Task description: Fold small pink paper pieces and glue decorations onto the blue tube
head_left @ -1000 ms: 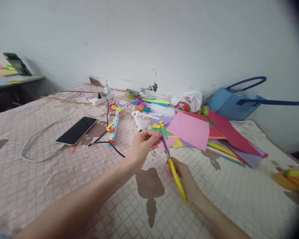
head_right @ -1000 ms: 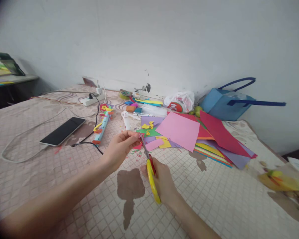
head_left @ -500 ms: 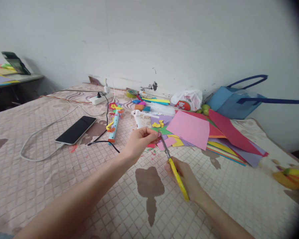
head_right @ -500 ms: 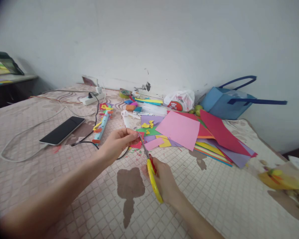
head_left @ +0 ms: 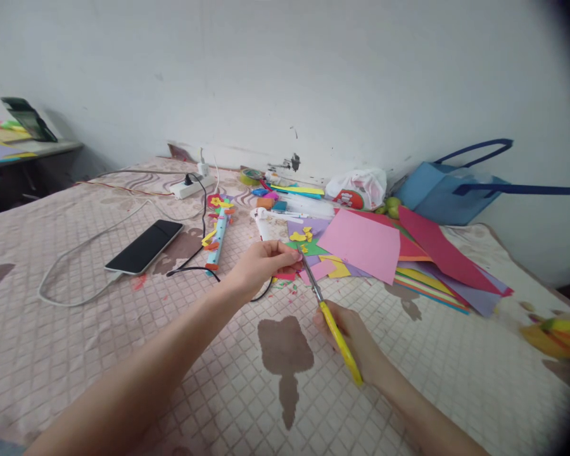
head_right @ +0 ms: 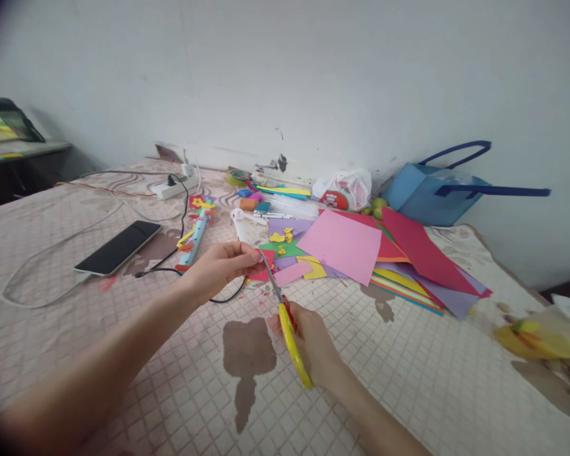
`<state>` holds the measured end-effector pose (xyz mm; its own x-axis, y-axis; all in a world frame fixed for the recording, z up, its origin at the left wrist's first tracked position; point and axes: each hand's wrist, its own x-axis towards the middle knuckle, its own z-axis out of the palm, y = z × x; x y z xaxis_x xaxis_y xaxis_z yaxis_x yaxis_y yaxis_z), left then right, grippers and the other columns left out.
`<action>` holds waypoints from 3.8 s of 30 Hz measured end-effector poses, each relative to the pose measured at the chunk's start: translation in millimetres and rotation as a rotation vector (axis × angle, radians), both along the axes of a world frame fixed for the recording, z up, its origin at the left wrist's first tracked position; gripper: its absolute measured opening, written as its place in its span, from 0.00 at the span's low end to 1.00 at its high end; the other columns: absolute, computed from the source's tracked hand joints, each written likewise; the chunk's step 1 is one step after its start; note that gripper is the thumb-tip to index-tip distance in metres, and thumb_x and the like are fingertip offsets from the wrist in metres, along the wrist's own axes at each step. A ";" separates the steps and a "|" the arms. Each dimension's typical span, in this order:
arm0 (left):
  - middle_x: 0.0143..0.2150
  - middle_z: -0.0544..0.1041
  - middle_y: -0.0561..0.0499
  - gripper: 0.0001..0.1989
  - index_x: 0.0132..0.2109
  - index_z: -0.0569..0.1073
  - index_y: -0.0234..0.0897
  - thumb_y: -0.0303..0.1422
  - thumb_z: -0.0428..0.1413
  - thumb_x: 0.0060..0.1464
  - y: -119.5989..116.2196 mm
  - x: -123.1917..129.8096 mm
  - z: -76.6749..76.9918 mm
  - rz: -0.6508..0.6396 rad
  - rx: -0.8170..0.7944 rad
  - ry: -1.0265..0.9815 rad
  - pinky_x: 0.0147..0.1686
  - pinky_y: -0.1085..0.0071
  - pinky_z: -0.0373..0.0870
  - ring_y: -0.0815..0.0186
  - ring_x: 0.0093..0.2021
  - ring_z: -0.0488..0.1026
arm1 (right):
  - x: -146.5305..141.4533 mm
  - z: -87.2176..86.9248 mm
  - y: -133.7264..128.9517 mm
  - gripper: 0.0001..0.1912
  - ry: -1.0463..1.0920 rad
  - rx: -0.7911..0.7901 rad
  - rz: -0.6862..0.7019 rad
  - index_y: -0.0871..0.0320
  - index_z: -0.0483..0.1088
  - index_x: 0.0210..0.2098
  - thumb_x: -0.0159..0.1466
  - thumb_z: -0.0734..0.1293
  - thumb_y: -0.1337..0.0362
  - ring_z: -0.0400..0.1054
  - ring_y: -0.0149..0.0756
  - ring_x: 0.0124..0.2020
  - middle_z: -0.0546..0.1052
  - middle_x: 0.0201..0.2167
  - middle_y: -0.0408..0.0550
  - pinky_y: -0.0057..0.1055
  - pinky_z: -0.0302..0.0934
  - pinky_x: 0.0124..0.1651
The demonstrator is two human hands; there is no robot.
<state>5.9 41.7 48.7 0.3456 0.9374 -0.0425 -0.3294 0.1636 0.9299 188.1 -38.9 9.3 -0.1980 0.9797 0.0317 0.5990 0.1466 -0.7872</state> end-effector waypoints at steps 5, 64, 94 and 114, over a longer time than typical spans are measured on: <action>0.27 0.77 0.48 0.08 0.26 0.74 0.31 0.31 0.64 0.41 -0.6 1.3 0.2 0.007 -0.027 -0.031 0.34 0.72 0.71 0.70 0.28 0.74 | -4.5 1.4 -1.7 0.16 0.017 -0.029 -0.028 0.56 0.55 0.21 0.61 0.58 0.54 0.50 0.27 0.17 0.59 0.16 0.39 0.24 0.45 0.18; 0.26 0.71 0.53 0.07 0.29 0.71 0.32 0.31 0.59 0.46 -24.4 34.6 -6.6 0.289 -0.035 -0.229 0.34 0.73 0.61 0.73 0.28 0.66 | -7.9 2.0 0.6 0.21 0.012 -0.009 -0.011 0.57 0.55 0.24 0.62 0.55 0.46 0.52 0.28 0.20 0.60 0.18 0.40 0.24 0.47 0.21; 0.29 0.75 0.50 0.08 0.29 0.71 0.33 0.33 0.61 0.46 -7.6 4.0 -2.0 -0.013 0.054 -0.057 0.35 0.74 0.67 0.72 0.30 0.72 | 16.1 17.5 2.7 0.19 -0.028 -0.080 0.152 0.57 0.57 0.24 0.63 0.56 0.50 0.50 0.26 0.19 0.58 0.19 0.39 0.23 0.46 0.18; 0.28 0.75 0.50 0.05 0.29 0.73 0.33 0.31 0.60 0.47 -1.2 -4.5 -4.1 -0.068 0.141 0.030 0.33 0.76 0.67 0.72 0.30 0.71 | 14.9 23.0 3.7 0.16 -0.066 -0.077 0.107 0.57 0.54 0.20 0.59 0.62 0.58 0.50 0.26 0.19 0.59 0.17 0.39 0.22 0.46 0.18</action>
